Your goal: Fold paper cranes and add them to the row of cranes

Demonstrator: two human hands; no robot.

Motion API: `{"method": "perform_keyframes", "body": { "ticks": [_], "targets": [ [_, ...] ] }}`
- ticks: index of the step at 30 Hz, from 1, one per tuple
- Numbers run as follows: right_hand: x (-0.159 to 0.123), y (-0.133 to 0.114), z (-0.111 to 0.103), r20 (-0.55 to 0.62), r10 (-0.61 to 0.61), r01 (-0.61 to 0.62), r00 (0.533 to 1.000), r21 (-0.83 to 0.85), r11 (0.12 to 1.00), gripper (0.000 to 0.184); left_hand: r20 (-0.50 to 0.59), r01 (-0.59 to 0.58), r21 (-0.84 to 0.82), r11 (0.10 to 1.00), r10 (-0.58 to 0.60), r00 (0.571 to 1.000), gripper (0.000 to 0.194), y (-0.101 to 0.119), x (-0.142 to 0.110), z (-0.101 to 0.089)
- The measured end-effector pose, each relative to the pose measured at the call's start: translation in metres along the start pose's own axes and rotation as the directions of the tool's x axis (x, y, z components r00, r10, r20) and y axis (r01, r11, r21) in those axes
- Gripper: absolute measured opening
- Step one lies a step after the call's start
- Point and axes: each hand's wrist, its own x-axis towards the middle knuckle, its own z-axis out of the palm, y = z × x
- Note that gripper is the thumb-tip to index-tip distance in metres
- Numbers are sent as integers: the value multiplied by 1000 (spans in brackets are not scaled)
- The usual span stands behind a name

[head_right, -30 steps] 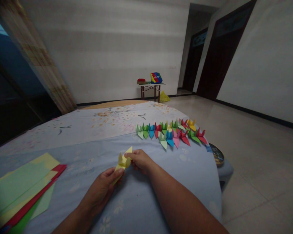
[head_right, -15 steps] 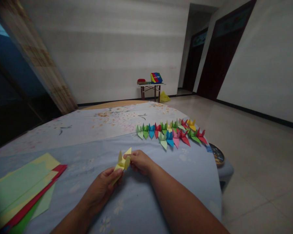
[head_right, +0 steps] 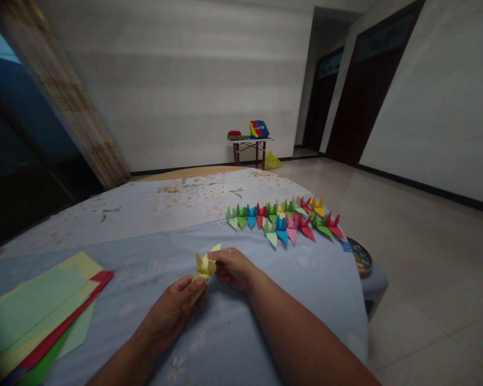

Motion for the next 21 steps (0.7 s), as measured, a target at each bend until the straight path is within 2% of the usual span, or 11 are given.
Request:
{"method": "perform_keyframes", "body": {
  "ticks": [6, 13, 17, 21],
  "targets": [
    [2, 2, 2, -26, -12, 10, 1000, -73, 997, 35, 23, -16, 69, 997, 14, 1000, 28, -7, 3, -3],
    [6, 6, 1, -100, -30, 24, 994, -62, 998, 31, -34, -6, 83, 997, 8, 999, 28, -6, 0, -1],
    [7, 7, 1, -98, -21, 16, 995, -57, 998, 36, -68, 16, 2, 1000, -15, 998, 25, -5, 0, 1],
    [9, 7, 3, -199, -78, 80, 977, 0, 997, 45, -167, -25, -190, 981, -8, 986, 13, -2, 4, 0]
  ]
}}
